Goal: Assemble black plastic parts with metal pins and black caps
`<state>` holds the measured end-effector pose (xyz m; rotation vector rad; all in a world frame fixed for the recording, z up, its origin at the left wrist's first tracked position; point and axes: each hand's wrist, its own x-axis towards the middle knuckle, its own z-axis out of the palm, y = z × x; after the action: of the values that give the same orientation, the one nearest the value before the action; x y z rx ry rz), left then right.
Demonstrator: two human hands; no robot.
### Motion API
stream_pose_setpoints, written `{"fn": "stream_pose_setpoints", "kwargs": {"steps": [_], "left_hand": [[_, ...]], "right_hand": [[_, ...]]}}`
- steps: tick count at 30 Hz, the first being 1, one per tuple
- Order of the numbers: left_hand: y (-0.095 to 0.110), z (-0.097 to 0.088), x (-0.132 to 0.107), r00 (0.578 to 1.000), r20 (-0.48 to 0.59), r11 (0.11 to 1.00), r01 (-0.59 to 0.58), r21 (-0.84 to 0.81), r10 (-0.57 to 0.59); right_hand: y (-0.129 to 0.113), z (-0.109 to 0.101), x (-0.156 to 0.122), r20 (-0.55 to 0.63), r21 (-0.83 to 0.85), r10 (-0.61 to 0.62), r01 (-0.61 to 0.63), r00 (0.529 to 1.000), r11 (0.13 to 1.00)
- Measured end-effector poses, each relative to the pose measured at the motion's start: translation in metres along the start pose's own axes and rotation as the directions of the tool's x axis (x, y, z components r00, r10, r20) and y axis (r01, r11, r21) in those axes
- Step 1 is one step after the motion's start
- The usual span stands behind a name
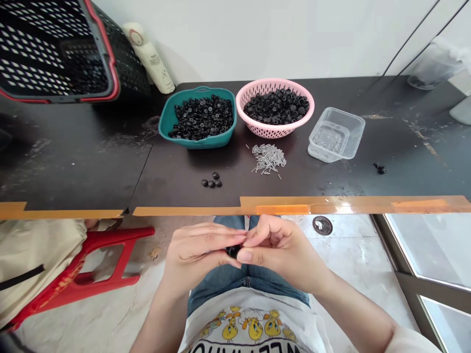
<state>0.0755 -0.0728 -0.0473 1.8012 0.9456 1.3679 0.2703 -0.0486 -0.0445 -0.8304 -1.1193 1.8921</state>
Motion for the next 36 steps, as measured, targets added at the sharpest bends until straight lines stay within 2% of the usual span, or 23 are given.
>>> {"fn": "stream_pose_setpoints", "kwargs": {"steps": [4, 13, 19, 25, 36], "left_hand": [[-0.001, 0.0, 0.0, 1.0, 0.019, 1.0, 0.006, 0.004, -0.006], [0.0, 0.0, 0.002, 0.998, 0.066, 0.996, -0.009, 0.083, 0.004], [0.0, 0.0, 0.001, 0.996, 0.08, 0.993, -0.057, 0.099, 0.049], [0.001, 0.001, 0.002, 0.995, 0.079, 0.992, -0.063, 0.109, 0.055], [0.0, 0.002, 0.002, 0.993, 0.105, 0.99, -0.065, 0.126, 0.051]], "right_hand": [[0.001, -0.001, 0.0, 0.003, 0.017, -0.003, 0.003, 1.0, 1.0], [0.002, -0.002, -0.006, -0.091, -0.066, 0.018, -0.024, 0.996, 0.998], [-0.001, -0.003, -0.007, -0.063, -0.03, 0.088, -0.09, 0.994, 0.995], [0.003, -0.003, -0.01, -0.105, -0.094, 0.025, -0.035, 0.994, 0.995], [-0.001, -0.007, -0.004, -0.035, -0.035, 0.051, -0.052, 0.998, 0.998]]}}
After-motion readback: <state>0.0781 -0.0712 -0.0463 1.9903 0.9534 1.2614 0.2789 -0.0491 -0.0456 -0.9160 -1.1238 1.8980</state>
